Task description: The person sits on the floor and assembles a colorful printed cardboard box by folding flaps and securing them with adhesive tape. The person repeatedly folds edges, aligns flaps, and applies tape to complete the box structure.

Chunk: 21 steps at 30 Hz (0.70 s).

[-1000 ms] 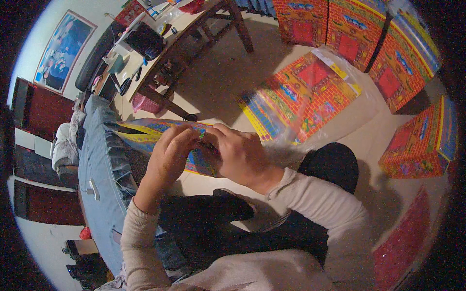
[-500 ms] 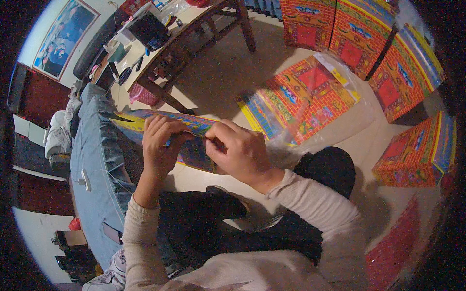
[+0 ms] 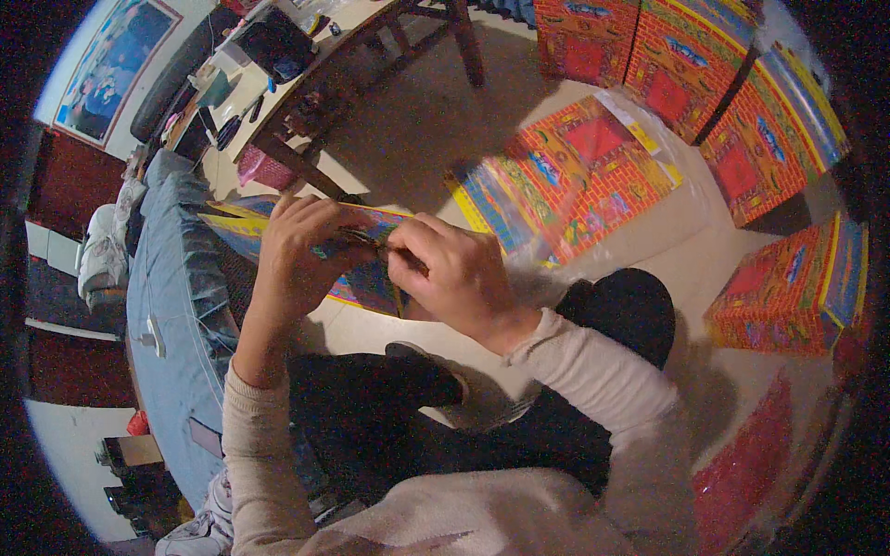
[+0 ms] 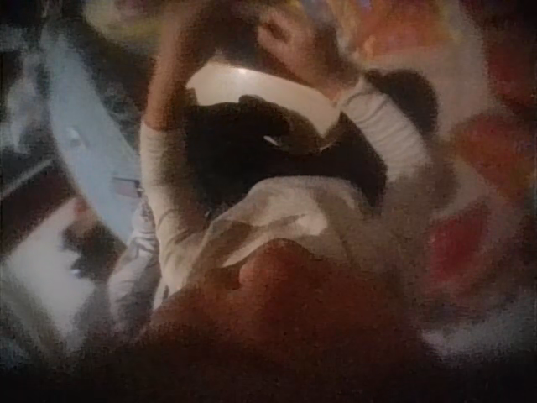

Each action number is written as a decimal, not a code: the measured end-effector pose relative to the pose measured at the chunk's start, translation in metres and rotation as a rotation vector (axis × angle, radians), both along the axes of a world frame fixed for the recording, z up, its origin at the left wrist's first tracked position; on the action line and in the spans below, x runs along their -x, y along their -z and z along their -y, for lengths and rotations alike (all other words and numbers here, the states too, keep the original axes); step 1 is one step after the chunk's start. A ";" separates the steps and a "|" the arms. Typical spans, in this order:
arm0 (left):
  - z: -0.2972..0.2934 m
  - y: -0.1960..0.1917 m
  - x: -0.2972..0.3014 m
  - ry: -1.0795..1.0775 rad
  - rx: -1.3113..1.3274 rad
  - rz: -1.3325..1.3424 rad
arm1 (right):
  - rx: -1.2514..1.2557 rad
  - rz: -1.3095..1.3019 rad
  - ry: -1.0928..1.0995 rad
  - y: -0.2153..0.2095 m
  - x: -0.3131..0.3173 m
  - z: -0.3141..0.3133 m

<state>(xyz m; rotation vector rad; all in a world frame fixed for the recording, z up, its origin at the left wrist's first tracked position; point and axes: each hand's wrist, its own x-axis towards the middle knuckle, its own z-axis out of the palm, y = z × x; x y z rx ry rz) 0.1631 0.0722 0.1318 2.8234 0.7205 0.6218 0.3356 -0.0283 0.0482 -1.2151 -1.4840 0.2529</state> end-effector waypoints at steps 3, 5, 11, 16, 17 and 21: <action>-0.005 0.002 -0.001 0.091 -0.095 -0.031 | 0.037 -0.034 -0.008 -0.003 -0.005 0.002; -0.005 0.005 -0.003 0.105 -0.078 0.012 | 0.119 -0.124 -0.009 -0.001 -0.007 0.006; 0.002 -0.001 -0.002 0.065 -0.048 -0.051 | 0.265 -0.295 -0.047 0.022 -0.005 0.024; 0.000 -0.001 -0.005 0.111 -0.066 -0.063 | 0.317 -0.132 -0.024 0.036 0.008 0.037; -0.001 -0.001 -0.005 0.119 -0.064 -0.064 | 0.319 -0.132 -0.022 0.035 0.009 0.037; -0.003 0.002 -0.007 0.145 -0.104 -0.053 | 0.264 -0.192 -0.034 0.043 0.015 0.034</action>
